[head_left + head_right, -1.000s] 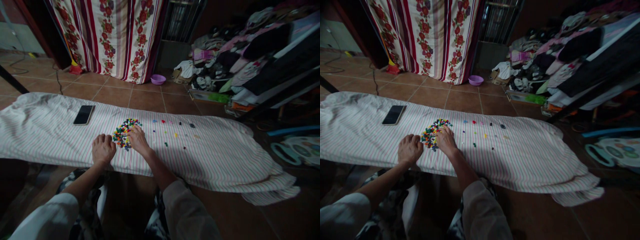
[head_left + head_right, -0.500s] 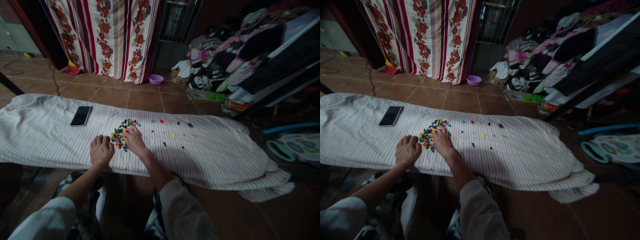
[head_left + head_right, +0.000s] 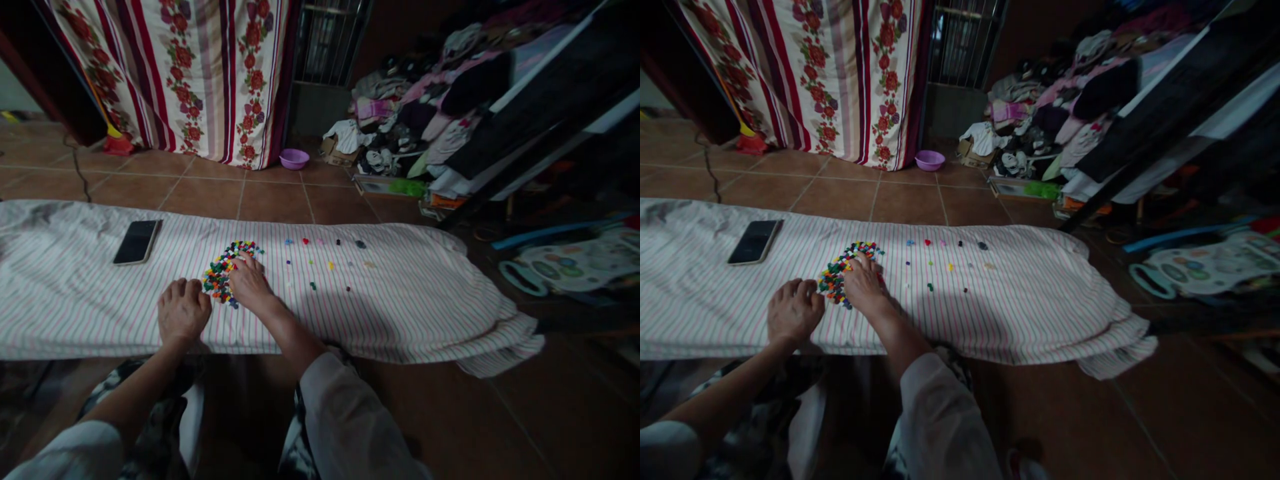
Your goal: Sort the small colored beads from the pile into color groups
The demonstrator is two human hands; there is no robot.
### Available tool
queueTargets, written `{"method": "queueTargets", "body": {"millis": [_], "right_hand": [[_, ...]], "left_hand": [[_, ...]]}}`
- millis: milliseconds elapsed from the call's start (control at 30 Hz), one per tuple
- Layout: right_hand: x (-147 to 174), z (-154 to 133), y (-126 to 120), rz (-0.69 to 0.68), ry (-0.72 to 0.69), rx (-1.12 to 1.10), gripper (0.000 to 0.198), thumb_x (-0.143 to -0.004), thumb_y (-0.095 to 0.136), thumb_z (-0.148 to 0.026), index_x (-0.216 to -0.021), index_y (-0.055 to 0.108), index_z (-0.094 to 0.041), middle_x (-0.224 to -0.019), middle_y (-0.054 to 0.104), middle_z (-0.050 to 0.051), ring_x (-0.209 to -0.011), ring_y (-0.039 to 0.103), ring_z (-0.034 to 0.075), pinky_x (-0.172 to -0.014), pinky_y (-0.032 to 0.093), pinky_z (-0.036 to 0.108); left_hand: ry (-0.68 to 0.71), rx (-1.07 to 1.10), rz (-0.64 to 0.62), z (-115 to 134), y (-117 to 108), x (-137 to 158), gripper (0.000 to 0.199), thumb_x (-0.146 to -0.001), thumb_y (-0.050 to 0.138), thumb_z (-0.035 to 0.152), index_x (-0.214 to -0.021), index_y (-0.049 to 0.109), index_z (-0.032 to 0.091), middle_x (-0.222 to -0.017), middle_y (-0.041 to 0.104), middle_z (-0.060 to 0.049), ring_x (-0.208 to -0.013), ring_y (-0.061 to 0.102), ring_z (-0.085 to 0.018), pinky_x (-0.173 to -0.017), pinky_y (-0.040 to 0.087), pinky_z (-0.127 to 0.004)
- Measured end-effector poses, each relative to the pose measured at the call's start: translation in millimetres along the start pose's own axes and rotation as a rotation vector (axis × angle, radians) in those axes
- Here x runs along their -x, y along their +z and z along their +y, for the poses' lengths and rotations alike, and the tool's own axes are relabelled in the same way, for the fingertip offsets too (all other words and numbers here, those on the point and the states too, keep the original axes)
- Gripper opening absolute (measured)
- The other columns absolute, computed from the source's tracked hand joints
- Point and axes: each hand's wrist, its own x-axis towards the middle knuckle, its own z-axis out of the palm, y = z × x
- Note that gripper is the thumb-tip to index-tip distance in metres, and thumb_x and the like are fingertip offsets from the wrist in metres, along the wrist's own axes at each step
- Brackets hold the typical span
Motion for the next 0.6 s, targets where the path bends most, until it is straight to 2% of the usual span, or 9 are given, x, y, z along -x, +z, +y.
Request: {"method": "queueTargets", "body": {"millis": [433, 600], "right_hand": [[-2.5, 5.1, 14.1, 0.049, 0.020, -0.044, 0.025, -0.095, 0.047, -0.020, -0.096, 0.072, -0.015, -0.129, 0.059, 0.010, -0.137, 0.030, 0.028, -0.109, 0.032, 0.047], [-2.6, 4.3, 12.9, 0.036, 0.017, -0.056, 0.025, -0.094, 0.048, -0.018, -0.100, 0.072, -0.016, -0.131, 0.058, 0.009, -0.137, 0.030, 0.028, -0.110, 0.031, 0.046]], "left_hand": [[-0.004, 0.039, 0.013, -0.1, 0.5, -0.9, 0.027, -0.086, 0.042, 0.027, -0.101, 0.064, 0.018, -0.111, 0.059, -0.013, -0.105, 0.053, -0.028, -0.089, 0.039, -0.040], [-0.024, 0.034, -0.021, -0.4, 1.6, -1.2, 0.028, -0.086, 0.043, 0.027, -0.102, 0.064, 0.018, -0.115, 0.059, -0.014, -0.108, 0.053, -0.028, -0.091, 0.040, -0.041]]}}
